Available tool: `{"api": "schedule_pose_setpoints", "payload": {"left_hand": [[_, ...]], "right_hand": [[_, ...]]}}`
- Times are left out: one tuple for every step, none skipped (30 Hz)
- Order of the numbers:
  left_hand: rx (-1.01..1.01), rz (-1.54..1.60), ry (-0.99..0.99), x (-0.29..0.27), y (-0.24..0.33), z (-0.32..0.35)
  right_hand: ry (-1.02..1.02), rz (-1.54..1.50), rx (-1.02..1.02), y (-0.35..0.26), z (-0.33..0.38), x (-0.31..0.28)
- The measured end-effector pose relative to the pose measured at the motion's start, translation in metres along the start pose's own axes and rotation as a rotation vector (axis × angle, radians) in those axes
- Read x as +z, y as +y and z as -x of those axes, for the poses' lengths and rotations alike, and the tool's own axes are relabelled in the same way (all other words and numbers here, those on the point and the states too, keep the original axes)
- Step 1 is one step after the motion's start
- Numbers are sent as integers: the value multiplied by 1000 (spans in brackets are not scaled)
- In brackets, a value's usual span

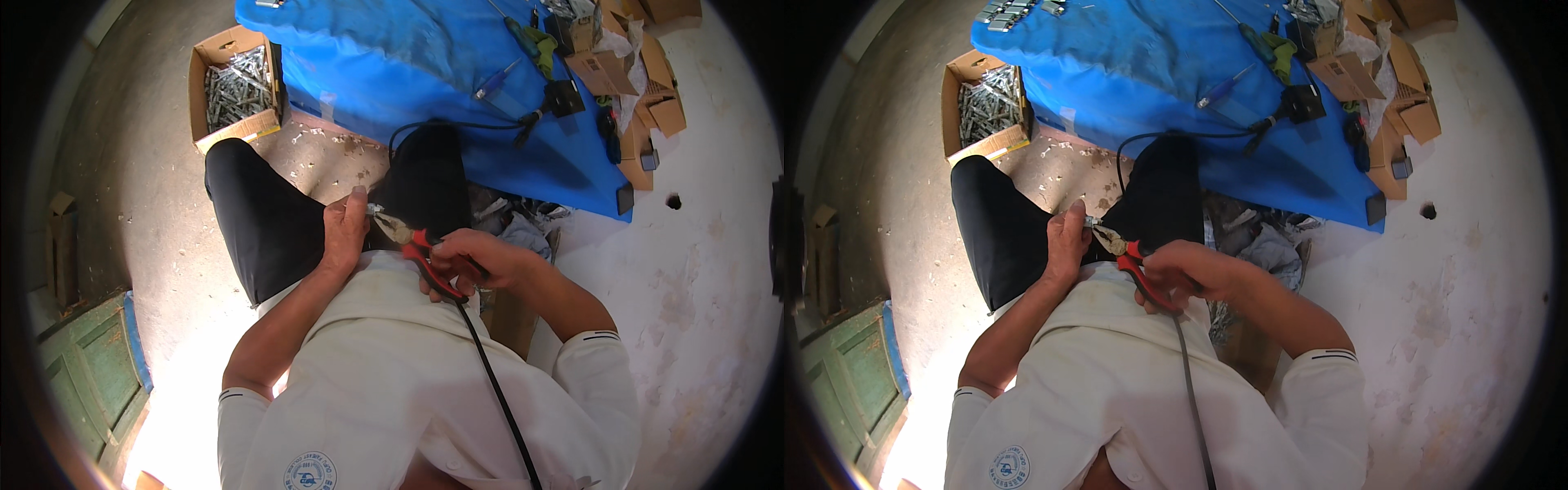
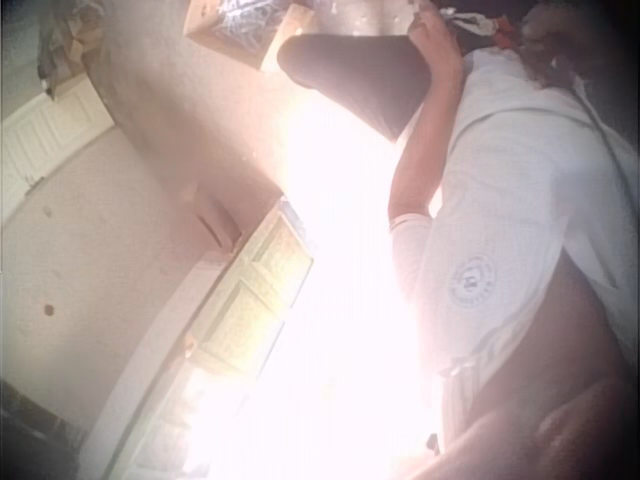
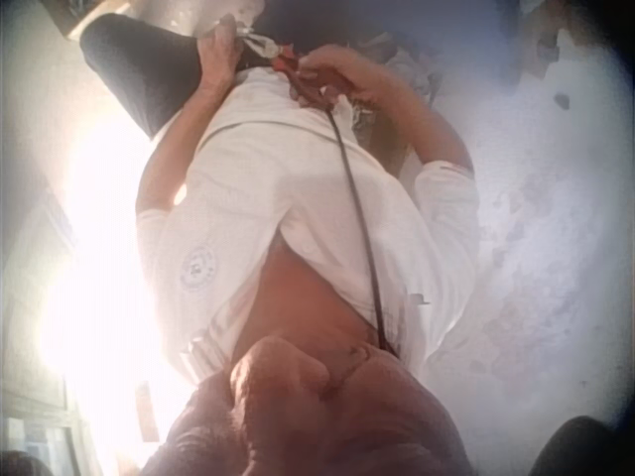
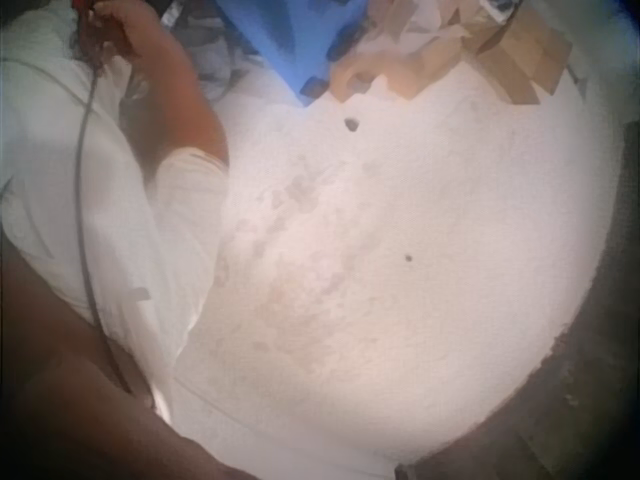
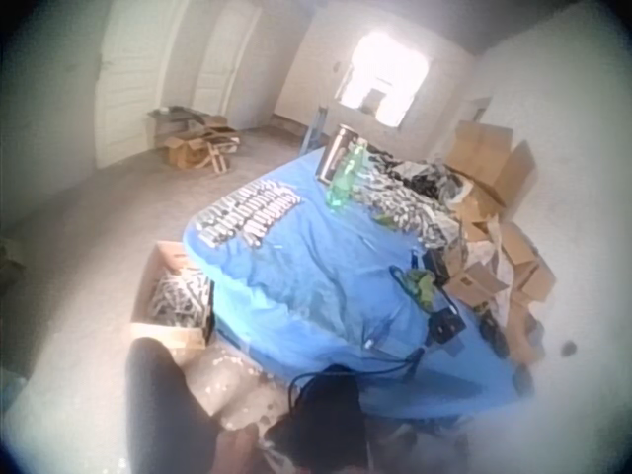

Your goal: The person sits on the floor and assembles small metallic cylindrical components using a screwdriver and pliers. They tighten parts with the screwdriver, then use pliers to grip and adjust the assembly, repeating these steps on multiple units arranged on a blue cloth.

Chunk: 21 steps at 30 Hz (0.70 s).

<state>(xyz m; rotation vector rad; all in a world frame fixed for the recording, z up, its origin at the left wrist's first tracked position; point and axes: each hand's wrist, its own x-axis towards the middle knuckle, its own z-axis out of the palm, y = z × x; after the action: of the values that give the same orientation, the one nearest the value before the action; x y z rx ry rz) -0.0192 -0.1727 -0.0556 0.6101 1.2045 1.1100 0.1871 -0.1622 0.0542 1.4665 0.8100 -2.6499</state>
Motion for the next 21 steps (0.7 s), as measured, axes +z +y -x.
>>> {"api": "schedule_pose_setpoints", "payload": {"left_hand": [[5,-5,8,1,-1,0],[18,-7,11,0,-2,-1],[30,-9,13,-1,-4,-2],[42,-11,15,-2,-5,-2],[50,-21,11,-2,-5,-3],[58,-31,8,-2,-6,-3],[65,-42,5,-3,-7,-3],[73,-57,8,-3,-6,-3],[80,-72,9,-2,-5,-3],[88,-85,10,-1,-5,-3],[101,-100,14,-1,-6,-3],[113,-115,17,0,-9,-4],[126,-131,19,0,-11,-4],[161,-160,29,0,-14,-6],[196,-189,39,0,-16,-7],[231,-219,49,0,-16,-8],[216,-209,50,0,-16,-7],[202,-198,51,-1,-14,-5],[187,-187,51,-1,-13,-4],[187,-189,51,-2,-14,-5],[188,-190,52,-2,-16,-6]], "right_hand": [[-10,-4,-5,0,-1,0],[-19,-9,-10,0,-2,0],[-29,-13,-14,1,-3,0],[-30,-22,-8,1,-4,0],[-32,-31,-1,3,-5,-2],[-33,-40,5,4,-6,-2],[-17,-47,12,4,-6,-1],[-1,-53,18,3,-5,2],[15,-60,24,2,-4,5],[24,-46,25,1,-3,7],[32,-32,27,1,-3,8],[41,-19,28,1,-3,10],[53,-17,19,1,-3,11],[65,-15,10,3,-4,13],[78,-12,1,3,-4,14],[72,-4,7,3,-5,15],[66,5,13,1,-5,16],[60,14,19,1,-6,16],[54,8,15,1,-7,15],[48,2,11,2,-9,13],[42,-4,7,2,-10,13]]}}
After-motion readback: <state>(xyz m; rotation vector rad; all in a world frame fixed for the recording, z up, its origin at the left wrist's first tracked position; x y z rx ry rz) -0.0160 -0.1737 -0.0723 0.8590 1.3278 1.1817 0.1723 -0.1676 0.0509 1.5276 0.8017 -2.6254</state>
